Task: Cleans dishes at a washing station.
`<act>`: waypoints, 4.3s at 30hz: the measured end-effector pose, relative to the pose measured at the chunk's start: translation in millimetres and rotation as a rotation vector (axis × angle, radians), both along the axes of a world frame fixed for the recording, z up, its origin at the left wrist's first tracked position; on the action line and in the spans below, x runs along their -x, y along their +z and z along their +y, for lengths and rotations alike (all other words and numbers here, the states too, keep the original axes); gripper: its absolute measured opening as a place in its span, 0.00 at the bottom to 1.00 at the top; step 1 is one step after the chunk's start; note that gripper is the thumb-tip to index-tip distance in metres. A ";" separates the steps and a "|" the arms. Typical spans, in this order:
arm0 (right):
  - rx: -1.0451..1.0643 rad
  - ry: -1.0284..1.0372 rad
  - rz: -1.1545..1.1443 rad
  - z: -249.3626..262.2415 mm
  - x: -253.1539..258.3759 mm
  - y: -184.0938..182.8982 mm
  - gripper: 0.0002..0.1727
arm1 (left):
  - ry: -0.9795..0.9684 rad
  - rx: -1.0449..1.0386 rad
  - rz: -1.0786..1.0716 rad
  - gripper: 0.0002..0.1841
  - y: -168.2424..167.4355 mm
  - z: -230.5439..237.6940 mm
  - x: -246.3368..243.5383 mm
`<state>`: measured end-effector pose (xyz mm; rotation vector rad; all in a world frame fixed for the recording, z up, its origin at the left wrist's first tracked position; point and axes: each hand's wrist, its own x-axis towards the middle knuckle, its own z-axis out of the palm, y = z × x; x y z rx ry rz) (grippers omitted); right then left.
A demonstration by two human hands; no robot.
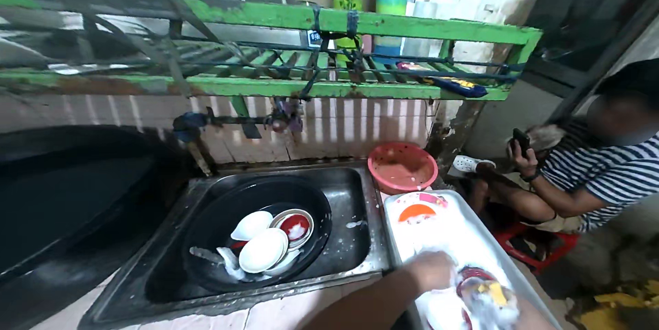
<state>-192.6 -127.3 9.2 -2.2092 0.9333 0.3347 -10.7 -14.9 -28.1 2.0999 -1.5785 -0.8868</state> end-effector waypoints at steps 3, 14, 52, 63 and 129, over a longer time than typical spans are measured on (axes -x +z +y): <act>0.091 -0.267 -0.437 13.3 -4.8 -6.4 0.31 | 0.393 0.290 0.610 0.22 14.3 3.8 4.1; -0.027 -0.418 -0.771 22.7 -95.9 2.8 0.18 | 0.603 0.603 0.559 0.19 43.8 31.7 42.0; 0.007 -0.436 -0.866 28.3 -106.5 -10.9 0.21 | 0.739 0.851 0.929 0.22 23.9 27.3 41.3; 0.193 -0.233 -0.988 35.2 -94.7 -19.9 0.28 | 1.068 0.902 1.543 0.24 59.1 21.8 6.6; 0.371 0.176 -0.168 -4.4 23.6 -25.4 0.24 | 0.465 0.230 -0.260 0.19 11.0 61.8 -78.2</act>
